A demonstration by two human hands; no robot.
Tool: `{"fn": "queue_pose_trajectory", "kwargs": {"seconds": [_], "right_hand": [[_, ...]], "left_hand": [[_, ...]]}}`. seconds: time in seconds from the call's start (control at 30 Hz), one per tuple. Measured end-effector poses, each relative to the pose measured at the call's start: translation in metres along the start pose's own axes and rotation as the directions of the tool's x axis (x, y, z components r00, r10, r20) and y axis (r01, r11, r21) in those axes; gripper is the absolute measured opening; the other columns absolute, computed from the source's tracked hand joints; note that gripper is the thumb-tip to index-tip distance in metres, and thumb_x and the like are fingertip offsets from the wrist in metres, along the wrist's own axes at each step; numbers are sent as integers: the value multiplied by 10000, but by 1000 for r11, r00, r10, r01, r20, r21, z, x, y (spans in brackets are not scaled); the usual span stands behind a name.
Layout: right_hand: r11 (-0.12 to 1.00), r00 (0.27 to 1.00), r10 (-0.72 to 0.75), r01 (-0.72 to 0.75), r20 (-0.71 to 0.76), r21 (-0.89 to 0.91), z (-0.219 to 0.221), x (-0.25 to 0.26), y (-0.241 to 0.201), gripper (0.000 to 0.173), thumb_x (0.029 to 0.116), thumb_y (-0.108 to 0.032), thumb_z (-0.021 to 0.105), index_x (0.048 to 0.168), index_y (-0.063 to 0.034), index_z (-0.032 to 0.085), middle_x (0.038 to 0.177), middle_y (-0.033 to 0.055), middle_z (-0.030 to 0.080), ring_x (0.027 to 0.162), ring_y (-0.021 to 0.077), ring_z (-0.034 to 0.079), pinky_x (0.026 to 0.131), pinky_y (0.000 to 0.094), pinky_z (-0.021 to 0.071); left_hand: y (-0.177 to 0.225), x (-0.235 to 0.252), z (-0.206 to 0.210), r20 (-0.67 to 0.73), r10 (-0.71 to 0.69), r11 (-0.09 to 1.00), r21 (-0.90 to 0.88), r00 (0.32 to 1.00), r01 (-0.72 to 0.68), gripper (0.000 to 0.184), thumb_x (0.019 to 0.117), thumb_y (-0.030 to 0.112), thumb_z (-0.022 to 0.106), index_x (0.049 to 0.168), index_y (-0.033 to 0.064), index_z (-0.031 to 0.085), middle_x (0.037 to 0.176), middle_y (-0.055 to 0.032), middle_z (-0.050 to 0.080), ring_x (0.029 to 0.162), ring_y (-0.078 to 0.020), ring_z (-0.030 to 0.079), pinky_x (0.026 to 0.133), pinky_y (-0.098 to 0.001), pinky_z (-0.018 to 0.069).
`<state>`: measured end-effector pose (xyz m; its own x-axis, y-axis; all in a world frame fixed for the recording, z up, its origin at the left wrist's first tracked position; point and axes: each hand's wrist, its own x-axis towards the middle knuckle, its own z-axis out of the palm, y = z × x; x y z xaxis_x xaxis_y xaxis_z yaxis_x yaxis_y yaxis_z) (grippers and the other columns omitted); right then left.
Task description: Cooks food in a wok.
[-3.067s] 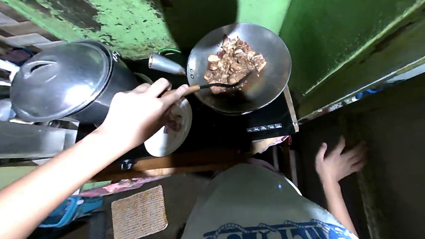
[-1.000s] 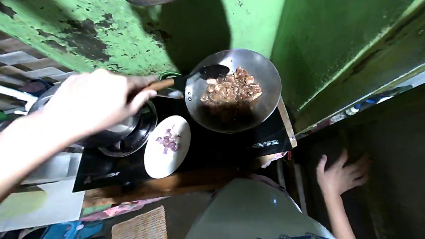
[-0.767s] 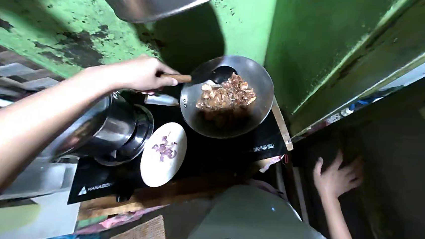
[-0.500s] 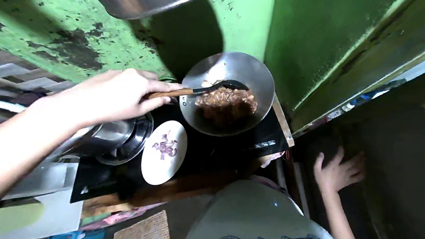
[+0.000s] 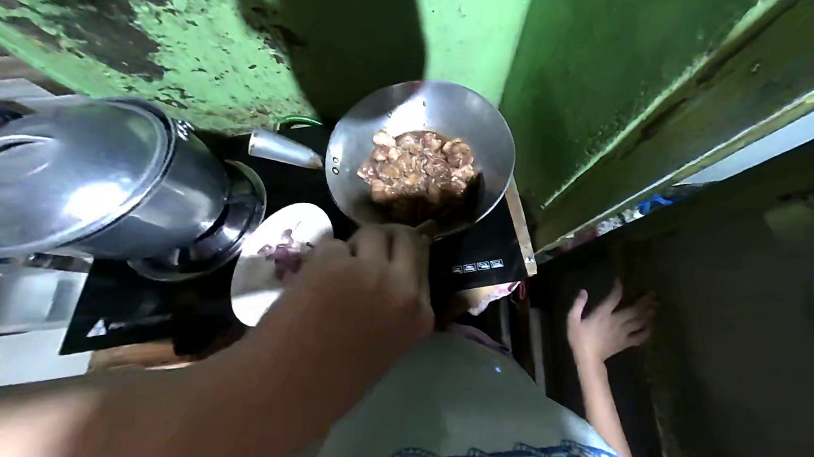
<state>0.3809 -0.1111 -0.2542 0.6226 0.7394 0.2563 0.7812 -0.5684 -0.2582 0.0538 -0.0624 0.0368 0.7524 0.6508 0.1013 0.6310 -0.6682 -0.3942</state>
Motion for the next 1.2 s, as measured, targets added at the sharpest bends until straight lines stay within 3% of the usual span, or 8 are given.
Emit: {"fn": "queue_pose_trajectory", "kwargs": {"seconds": [0.17, 0.3, 0.4, 0.5, 0.8, 0.97, 1.13, 1.2], "right_hand": [[999, 998, 36, -36, 49, -1, -1, 2, -1, 672, 1023, -457, 420, 1558, -50, 400, 1610, 374, 208, 1487, 577, 197, 1160, 727, 162], [1000, 1000, -5, 5, 21, -10, 0, 2, 5, 687, 1014, -472, 405, 1550, -42, 414, 1604, 376, 223, 1480, 583, 213, 1155, 721, 179], [1000, 1000, -7, 7, 30, -6, 2, 2, 8, 686, 1019, -470, 413, 1552, -37, 406, 1602, 380, 223, 1475, 588, 216, 1149, 730, 181], [1000, 1000, -5, 5, 15, 3, 2, 4, 9, 684, 1020, -464, 423, 1549, -30, 408, 1596, 385, 232, 1476, 587, 217, 1152, 728, 177], [1000, 998, 25, -26, 54, 10, 4, 9, 16, 695, 1025, -468, 432, 1567, -36, 378, 1614, 380, 183, 1489, 586, 170, 1157, 736, 143], [999, 998, 39, -39, 44, 1, 2, 13, 17, 709, 1018, -483, 434, 1575, -49, 365, 1617, 368, 195, 1489, 584, 175, 1162, 731, 140], [999, 999, 43, -43, 14, -22, 3, 18, 17, 712, 1018, -471, 447, 1584, -50, 347, 1620, 374, 172, 1500, 572, 153, 1165, 733, 127], [998, 998, 54, -54, 29, -33, 1, 19, 16, 709, 1025, -462, 452, 1590, -51, 335, 1625, 373, 154, 1505, 570, 136, 1169, 735, 115]], "left_hand": [[12, -12, 91, -59, -42, 980, 190, 997, 53, 295, 1026, 26, 383, 1227, -69, 576, 1096, -236, 600, 913, -420, 647, 626, -504, 529], [-13, 39, 5, 583, -144, 984, 173, 800, 51, 189, 963, -106, 528, 1084, -58, 666, 1037, -212, 605, 869, -351, 648, 573, -403, 502], [-40, 7, 14, 336, -280, 953, -18, 899, 304, 287, 940, -20, 675, 1216, 47, 722, 971, -225, 636, 781, -422, 661, 524, -509, 483], [-66, -35, 36, 194, -287, 947, -88, 938, 308, 485, 902, 8, 684, 1356, 178, 672, 984, -247, 645, 767, -463, 669, 499, -552, 488], [-82, -124, 73, 165, -509, 735, -426, 845, 527, 491, 934, 290, 525, 1395, 186, 659, 1042, -146, 695, 778, -359, 687, 608, -596, 525], [-81, -125, 61, 320, -605, 526, -527, 729, 668, 463, 980, 323, 532, 1402, 156, 624, 946, -96, 743, 695, -197, 682, 598, -437, 536], [-78, -75, 48, 518, -601, 508, -339, 608, 792, 369, 1078, 204, 515, 1409, 59, 592, 947, -277, 699, 852, -487, 684, 739, -679, 508], [-75, -50, 48, 634, -531, 552, -243, 561, 797, 328, 1093, 195, 477, 1355, 27, 579, 914, -266, 684, 862, -476, 686, 740, -651, 527]]}}
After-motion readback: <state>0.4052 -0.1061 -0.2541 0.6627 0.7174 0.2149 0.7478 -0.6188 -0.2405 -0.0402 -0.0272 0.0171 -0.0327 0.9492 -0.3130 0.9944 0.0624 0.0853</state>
